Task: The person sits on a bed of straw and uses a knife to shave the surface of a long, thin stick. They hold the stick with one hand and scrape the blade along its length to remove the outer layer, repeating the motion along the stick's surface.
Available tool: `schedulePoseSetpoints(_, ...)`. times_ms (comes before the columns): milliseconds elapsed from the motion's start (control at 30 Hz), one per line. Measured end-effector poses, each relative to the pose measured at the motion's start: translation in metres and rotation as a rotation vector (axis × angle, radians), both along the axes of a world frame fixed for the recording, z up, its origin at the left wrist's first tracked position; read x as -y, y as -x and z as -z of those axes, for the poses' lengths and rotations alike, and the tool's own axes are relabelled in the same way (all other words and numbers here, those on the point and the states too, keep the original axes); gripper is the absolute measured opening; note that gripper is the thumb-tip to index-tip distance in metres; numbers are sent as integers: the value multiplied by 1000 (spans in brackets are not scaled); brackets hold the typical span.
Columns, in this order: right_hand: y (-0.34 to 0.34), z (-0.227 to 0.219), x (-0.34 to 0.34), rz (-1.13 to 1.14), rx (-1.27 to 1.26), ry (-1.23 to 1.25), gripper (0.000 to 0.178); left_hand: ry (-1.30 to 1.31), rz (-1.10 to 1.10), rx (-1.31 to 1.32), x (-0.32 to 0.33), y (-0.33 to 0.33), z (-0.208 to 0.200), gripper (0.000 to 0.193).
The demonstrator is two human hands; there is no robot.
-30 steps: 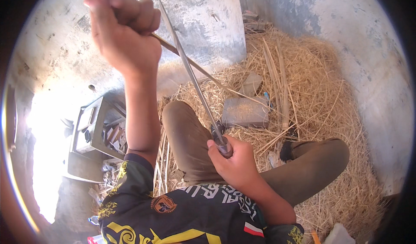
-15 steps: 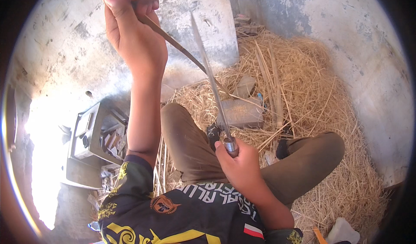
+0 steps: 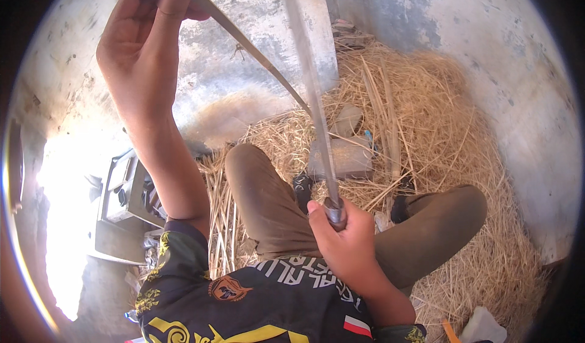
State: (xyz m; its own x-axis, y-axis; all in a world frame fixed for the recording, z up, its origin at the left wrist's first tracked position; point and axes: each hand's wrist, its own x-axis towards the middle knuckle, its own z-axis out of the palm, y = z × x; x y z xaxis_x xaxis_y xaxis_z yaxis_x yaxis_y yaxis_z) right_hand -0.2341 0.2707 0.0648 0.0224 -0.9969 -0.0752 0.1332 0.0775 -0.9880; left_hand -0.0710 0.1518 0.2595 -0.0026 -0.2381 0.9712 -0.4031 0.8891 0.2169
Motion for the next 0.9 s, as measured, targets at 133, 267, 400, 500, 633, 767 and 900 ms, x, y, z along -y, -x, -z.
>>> schedulePoseSetpoints(133,-6,-8,-9,48,147,114,31,36,22,7,4,0,1,18)
schedulePoseSetpoints(267,-2,-3,-2,-163,72,-122,34,-66,-24,12,-9,5,0,17)
schedulePoseSetpoints(400,1,-19,-9,-50,156,-128,35,-55,-29,-14,2,-7,3,15)
schedulePoseSetpoints(500,-4,-6,-10,40,112,76,32,-54,-71,4,-8,3,0,14)
schedulePoseSetpoints(633,0,10,-1,-154,-71,-20,28,20,-142,29,-2,7,4,13)
schedulePoseSetpoints(767,5,-9,0,9,102,-168,26,-73,-132,35,-7,-1,-2,13)
schedulePoseSetpoints(900,3,-26,-8,38,364,68,27,-15,-50,-15,8,0,3,13)
